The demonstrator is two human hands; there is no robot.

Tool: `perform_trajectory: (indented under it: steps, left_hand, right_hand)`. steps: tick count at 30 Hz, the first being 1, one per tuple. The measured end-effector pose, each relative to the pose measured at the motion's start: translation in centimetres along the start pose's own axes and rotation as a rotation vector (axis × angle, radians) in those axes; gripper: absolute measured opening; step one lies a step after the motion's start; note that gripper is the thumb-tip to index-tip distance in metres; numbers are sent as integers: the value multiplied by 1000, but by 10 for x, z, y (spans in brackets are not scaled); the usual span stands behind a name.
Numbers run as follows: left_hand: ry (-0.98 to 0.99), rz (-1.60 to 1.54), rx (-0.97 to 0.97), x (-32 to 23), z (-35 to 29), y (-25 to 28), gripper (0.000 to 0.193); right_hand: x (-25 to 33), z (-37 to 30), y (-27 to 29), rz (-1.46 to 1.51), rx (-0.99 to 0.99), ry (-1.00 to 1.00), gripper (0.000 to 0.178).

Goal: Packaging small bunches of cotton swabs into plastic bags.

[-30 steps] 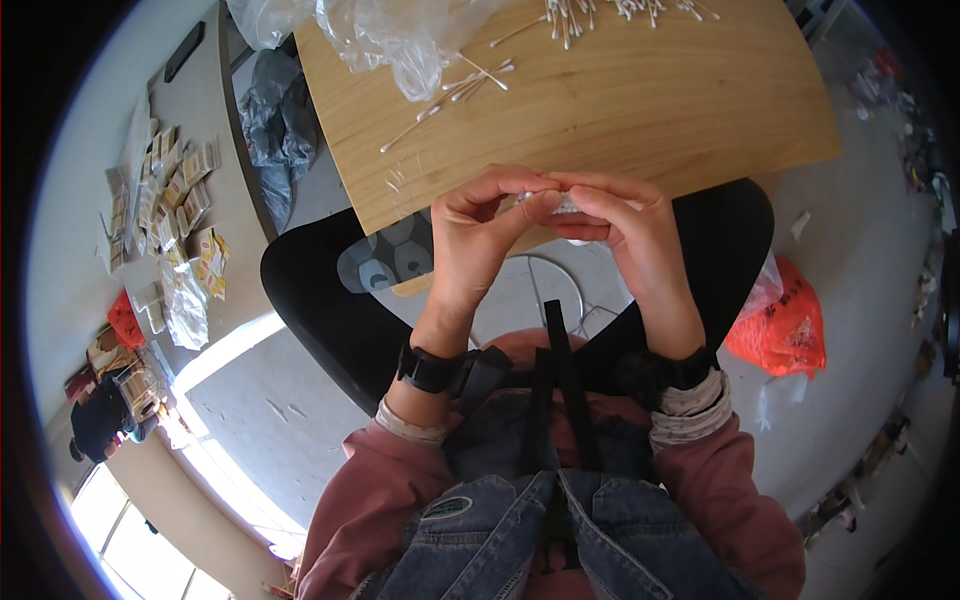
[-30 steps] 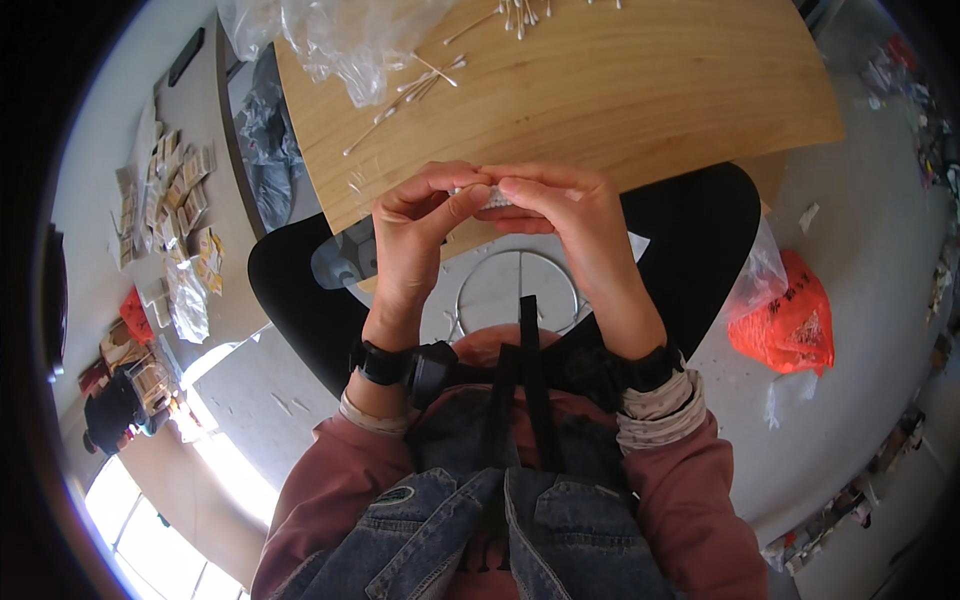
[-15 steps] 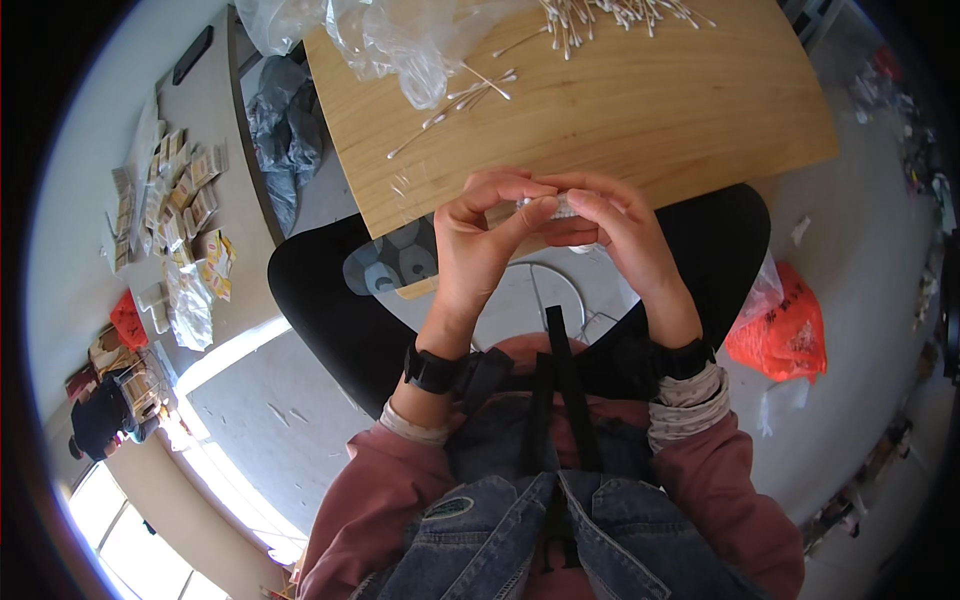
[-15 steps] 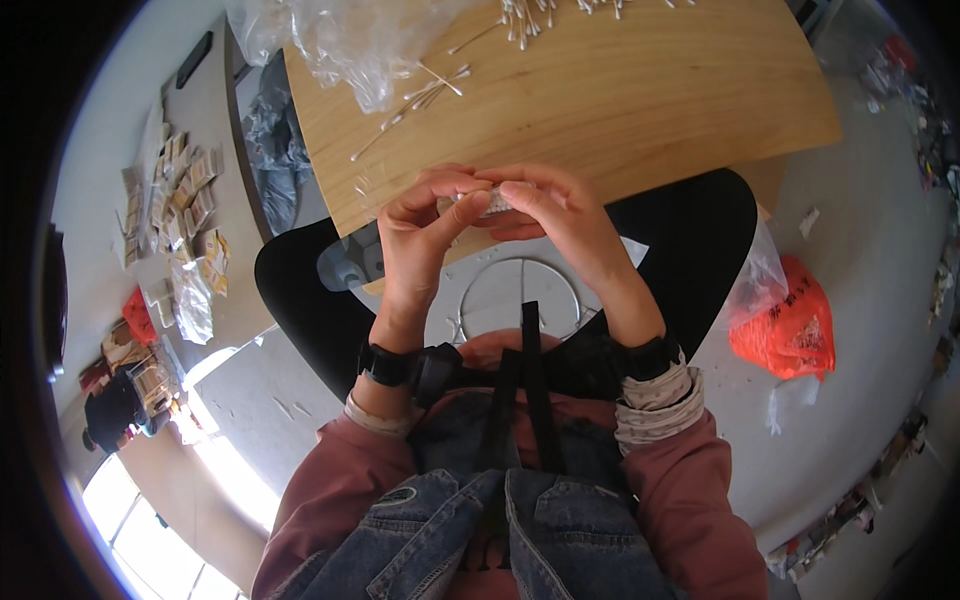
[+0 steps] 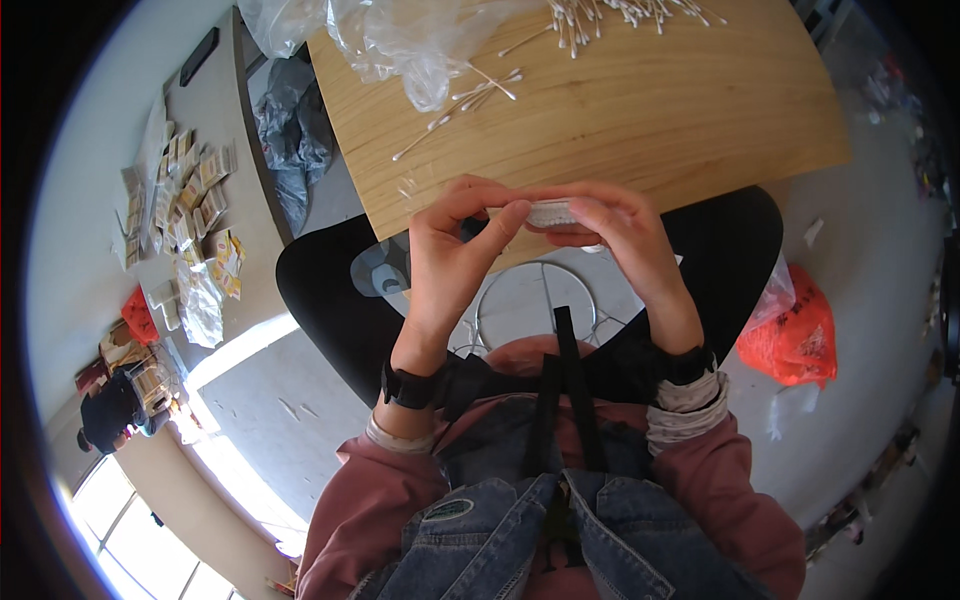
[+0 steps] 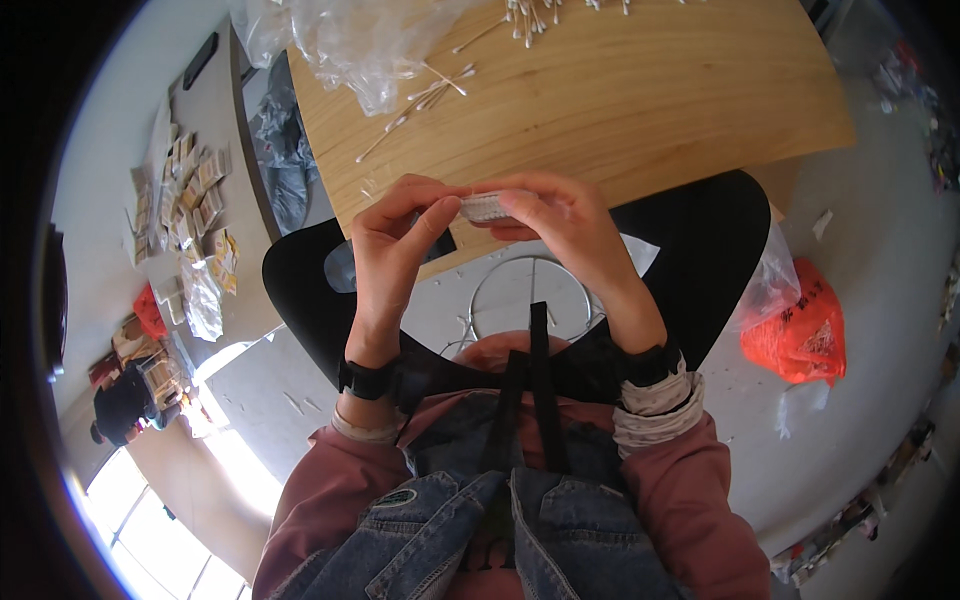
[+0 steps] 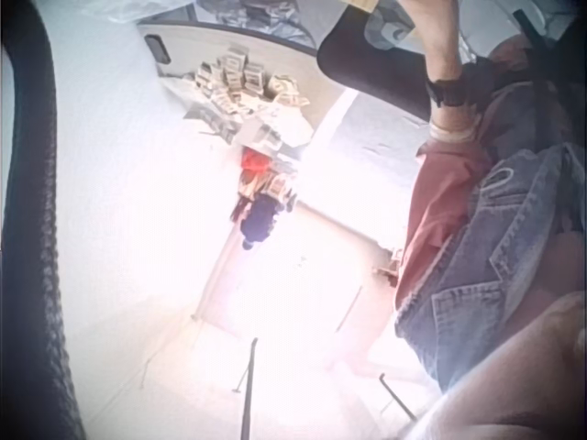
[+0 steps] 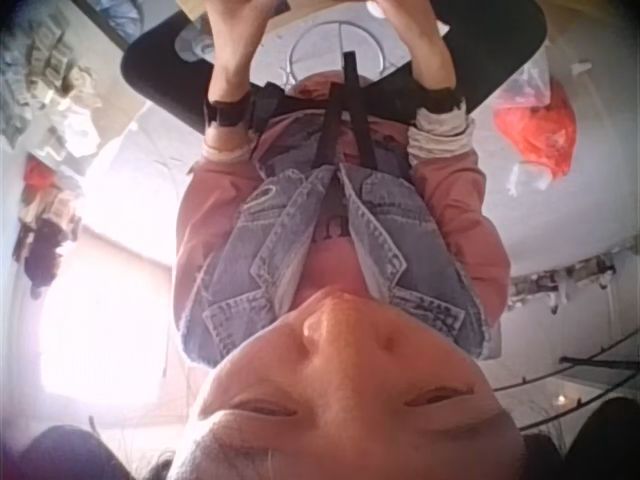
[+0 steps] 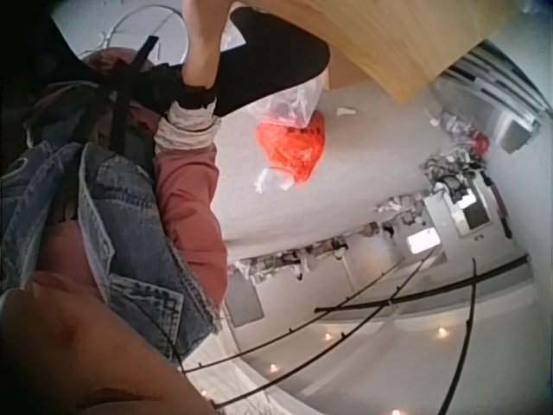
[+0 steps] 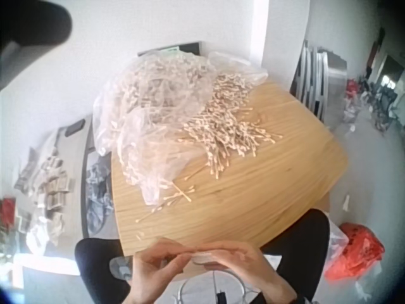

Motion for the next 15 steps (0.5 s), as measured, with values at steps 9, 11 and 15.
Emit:
perform_trajectory:
  steps: [9,11,15]
  left_hand:
    - [117,-190,-4,4,0,-9,8]
    - [103,-221,-4,7,1,-11,8]
    - [110,-214,-19,8,0,-11,9]
  right_hand:
    - [-1,1,1,-3,-10,23,30]
    - [-1,1,2,-5,-18,17,29]
    - [0,1,1,7,-25,22,28]
Point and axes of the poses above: each hand's wrist, its own z-axis towards the middle knuckle, its own y-axis out of the back of the hand, x = y × z, the point moved 6 cm from there along z, towards the middle knuckle, and after that the axes turned 15 degrees about y, right-handed, at the moved point
